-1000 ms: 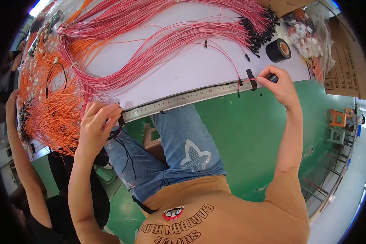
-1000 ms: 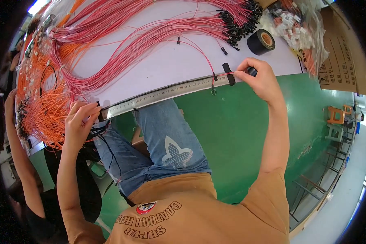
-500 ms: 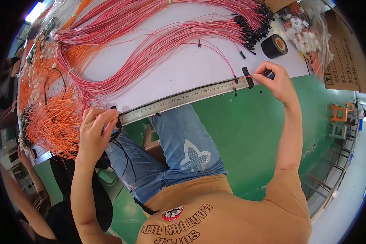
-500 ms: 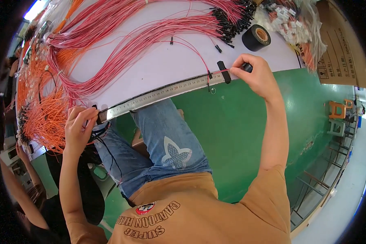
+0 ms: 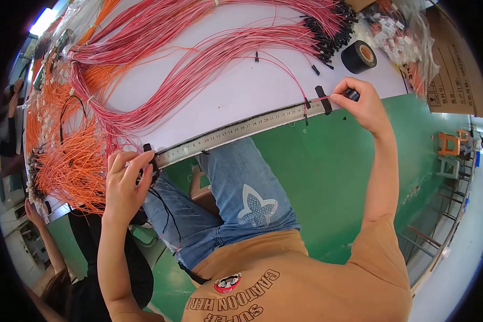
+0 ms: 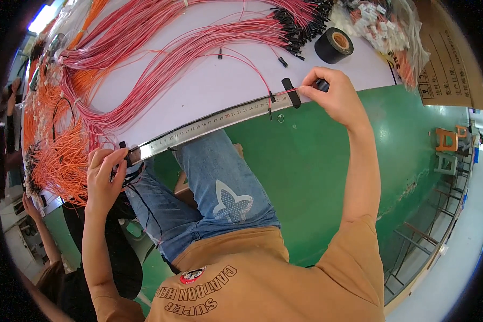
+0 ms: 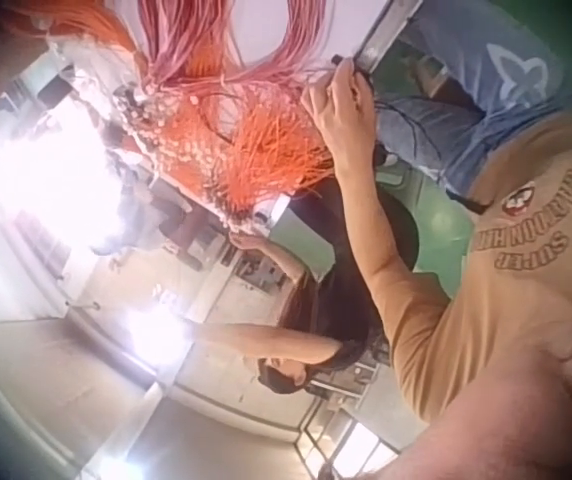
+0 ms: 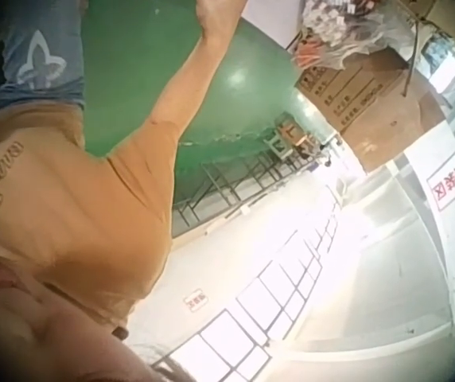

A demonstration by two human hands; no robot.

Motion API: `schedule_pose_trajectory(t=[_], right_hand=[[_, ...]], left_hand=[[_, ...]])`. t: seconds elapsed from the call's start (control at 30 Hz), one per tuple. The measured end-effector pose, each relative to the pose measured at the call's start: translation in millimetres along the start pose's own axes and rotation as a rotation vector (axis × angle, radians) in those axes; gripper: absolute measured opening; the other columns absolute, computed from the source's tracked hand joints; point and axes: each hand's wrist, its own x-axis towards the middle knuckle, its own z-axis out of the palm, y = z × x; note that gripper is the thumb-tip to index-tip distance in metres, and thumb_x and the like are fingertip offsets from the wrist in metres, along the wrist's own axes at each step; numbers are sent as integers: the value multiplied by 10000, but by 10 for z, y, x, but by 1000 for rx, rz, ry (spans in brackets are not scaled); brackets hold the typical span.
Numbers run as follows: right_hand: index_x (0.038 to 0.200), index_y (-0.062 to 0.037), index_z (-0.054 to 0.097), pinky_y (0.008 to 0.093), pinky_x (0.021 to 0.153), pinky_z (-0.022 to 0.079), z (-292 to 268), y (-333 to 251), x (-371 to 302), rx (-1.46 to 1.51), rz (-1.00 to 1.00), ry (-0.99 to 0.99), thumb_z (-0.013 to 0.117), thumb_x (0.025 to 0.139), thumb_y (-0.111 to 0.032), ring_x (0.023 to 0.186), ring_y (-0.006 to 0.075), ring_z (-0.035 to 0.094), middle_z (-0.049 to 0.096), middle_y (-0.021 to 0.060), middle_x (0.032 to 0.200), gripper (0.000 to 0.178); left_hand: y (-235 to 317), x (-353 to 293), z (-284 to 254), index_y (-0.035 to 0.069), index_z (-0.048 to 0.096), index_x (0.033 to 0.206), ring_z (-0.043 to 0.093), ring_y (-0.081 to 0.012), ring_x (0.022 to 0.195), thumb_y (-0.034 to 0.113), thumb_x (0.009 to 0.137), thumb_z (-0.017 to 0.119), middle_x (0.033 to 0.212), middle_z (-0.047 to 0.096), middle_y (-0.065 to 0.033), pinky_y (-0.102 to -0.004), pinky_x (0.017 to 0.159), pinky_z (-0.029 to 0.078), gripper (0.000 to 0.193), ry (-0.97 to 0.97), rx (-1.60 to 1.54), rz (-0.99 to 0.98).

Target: Measuring wires with a ruler and attaching connectors and tape to assemble wire harnesses.

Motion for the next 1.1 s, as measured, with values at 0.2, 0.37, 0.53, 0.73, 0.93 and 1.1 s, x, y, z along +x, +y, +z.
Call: schedule_pose_trajectory(t=[0.2, 0.37, 0.53, 0.73, 0.93, 1.1], right_hand=[[773, -12, 588, 238, 624, 383, 2, -20, -8, 1, 6, 2, 674, 821, -128, 670, 58, 457, 543, -29, 702, 153], [773, -10, 589, 242, 629, 391, 7, 21, -8, 5, -20, 12, 672, 821, -141, 668, 62, 463, 548, -23, 700, 162], [772, -11, 586, 242, 619, 397, 21, 25, -2, 13, -18, 10, 669, 822, -144, 662, 60, 471, 536, -24, 688, 165], [772, -15, 588, 238, 608, 393, 30, 88, 18, 24, -67, 30, 673, 821, -152, 656, 54, 468, 537, -29, 690, 169], [773, -10, 589, 241, 614, 396, 22, 61, 27, 21, -68, 39, 677, 815, -148, 665, 59, 472, 546, -24, 697, 169], [776, -6, 587, 244, 620, 400, 42, 94, 26, 2, -74, 52, 674, 816, -141, 668, 63, 473, 552, -20, 703, 165]], left_hand=[[7, 5, -2, 47, 653, 1041, 545, -285, 811, -42, 733, 701, 849, 601, -100, -389, 740, 443, 325, 0, 4, -4], [7, 11, 16, 53, 655, 1023, 546, -285, 808, -37, 734, 704, 856, 605, -94, -386, 738, 445, 306, 15, 15, 14], [36, 0, 27, 59, 650, 1021, 552, -282, 823, -28, 735, 704, 859, 608, -96, -390, 747, 448, 303, 43, 39, 21], [74, -32, 53, 49, 635, 1078, 556, -284, 840, -5, 743, 700, 854, 613, -102, -402, 788, 443, 345, 42, 102, 42], [131, -55, 36, 44, 634, 1108, 557, -274, 862, 5, 753, 691, 841, 623, -98, -394, 805, 438, 362, 41, 138, 25], [121, -42, 42, 50, 644, 1095, 555, -262, 871, 12, 755, 694, 809, 634, -81, -389, 809, 434, 345, 32, 153, 19]])
